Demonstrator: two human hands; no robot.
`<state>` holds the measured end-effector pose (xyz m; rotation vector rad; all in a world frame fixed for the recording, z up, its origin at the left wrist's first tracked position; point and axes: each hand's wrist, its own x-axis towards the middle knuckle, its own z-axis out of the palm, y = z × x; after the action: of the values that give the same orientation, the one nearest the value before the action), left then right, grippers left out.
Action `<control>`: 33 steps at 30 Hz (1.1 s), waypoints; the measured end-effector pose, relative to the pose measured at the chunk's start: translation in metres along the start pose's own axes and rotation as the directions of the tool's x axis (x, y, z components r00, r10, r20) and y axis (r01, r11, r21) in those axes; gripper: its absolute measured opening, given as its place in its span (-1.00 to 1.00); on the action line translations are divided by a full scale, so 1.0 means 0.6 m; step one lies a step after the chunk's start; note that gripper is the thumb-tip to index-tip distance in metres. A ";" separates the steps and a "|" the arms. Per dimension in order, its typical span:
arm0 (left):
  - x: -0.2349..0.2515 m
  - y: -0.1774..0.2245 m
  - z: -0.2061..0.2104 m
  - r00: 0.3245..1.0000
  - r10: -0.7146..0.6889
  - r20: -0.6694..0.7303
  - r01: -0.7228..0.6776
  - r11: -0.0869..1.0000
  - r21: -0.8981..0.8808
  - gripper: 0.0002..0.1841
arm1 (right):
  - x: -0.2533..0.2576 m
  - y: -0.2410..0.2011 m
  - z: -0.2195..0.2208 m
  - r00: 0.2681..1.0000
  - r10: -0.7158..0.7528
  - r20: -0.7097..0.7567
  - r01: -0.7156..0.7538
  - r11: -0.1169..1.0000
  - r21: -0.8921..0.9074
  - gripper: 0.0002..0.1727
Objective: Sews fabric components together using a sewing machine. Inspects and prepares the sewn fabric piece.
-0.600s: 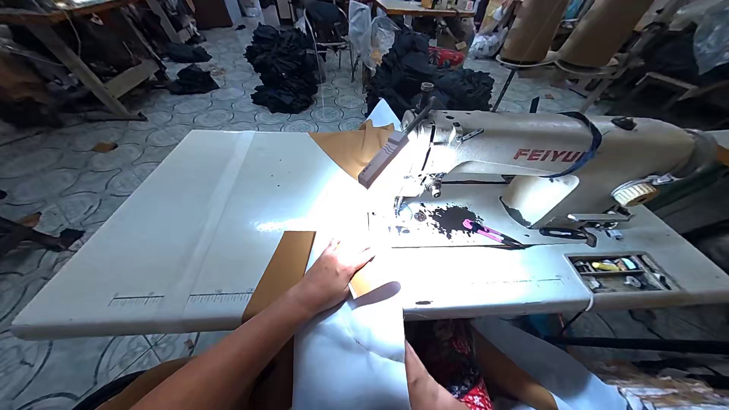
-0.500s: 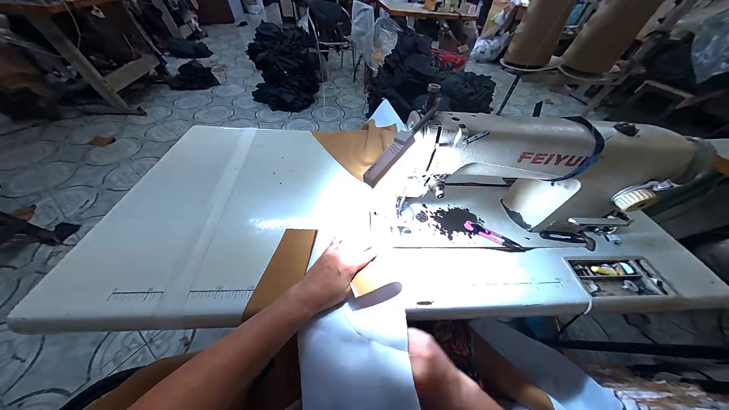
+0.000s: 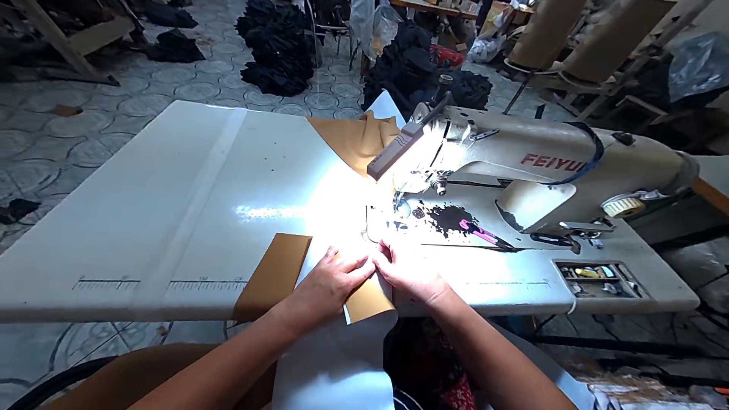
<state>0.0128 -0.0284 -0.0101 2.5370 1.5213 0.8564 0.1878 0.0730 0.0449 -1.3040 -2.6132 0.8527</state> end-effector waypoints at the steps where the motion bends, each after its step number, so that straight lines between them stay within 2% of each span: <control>1: 0.000 0.001 -0.001 1.000 -0.002 0.003 0.002 1.000 0.006 -0.56 | 0.003 -0.001 -0.002 1.000 -0.007 0.016 0.007 1.000 0.029 -0.70; 6: 0.002 0.003 -0.006 1.000 0.006 0.029 -0.007 1.000 0.027 -0.55 | 0.005 0.000 -0.009 0.998 0.012 -0.064 -0.005 0.994 0.106 -0.78; 9: 0.002 0.003 -0.005 0.999 0.011 0.030 -0.012 0.999 0.036 -0.56 | 0.004 0.002 -0.016 0.992 0.075 -0.098 -0.065 0.993 0.097 -0.60; 13: 0.002 0.003 -0.003 1.000 0.011 0.024 -0.012 0.999 0.051 -0.55 | 0.003 0.009 -0.017 0.991 0.051 -0.126 -0.028 0.983 0.180 -0.36; 16: 0.002 0.003 -0.002 1.000 0.017 0.019 -0.018 0.998 0.061 -0.55 | 0.009 0.009 -0.018 0.992 0.046 -0.115 -0.020 0.975 0.219 -0.44; 20: 0.001 0.002 -0.003 1.000 0.018 0.025 -0.020 0.998 0.066 -0.53 | 0.013 0.007 -0.020 0.987 0.063 -0.147 -0.037 0.984 0.176 -0.58; 23: 0.001 0.002 -0.002 1.000 0.011 0.020 -0.012 0.998 0.067 -0.55 | 0.013 0.013 -0.014 0.985 0.074 -0.155 -0.051 0.988 0.148 -0.61; 33: 0.005 0.005 -0.003 1.000 -0.001 0.006 0.001 0.994 0.108 -0.56 | 0.011 0.045 0.019 0.932 -0.116 -0.343 0.145 0.987 0.061 -0.72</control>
<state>0.0157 -0.0280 -0.0064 2.6102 1.6094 0.7866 0.1991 0.0858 0.0201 -1.1240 -2.3365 0.6449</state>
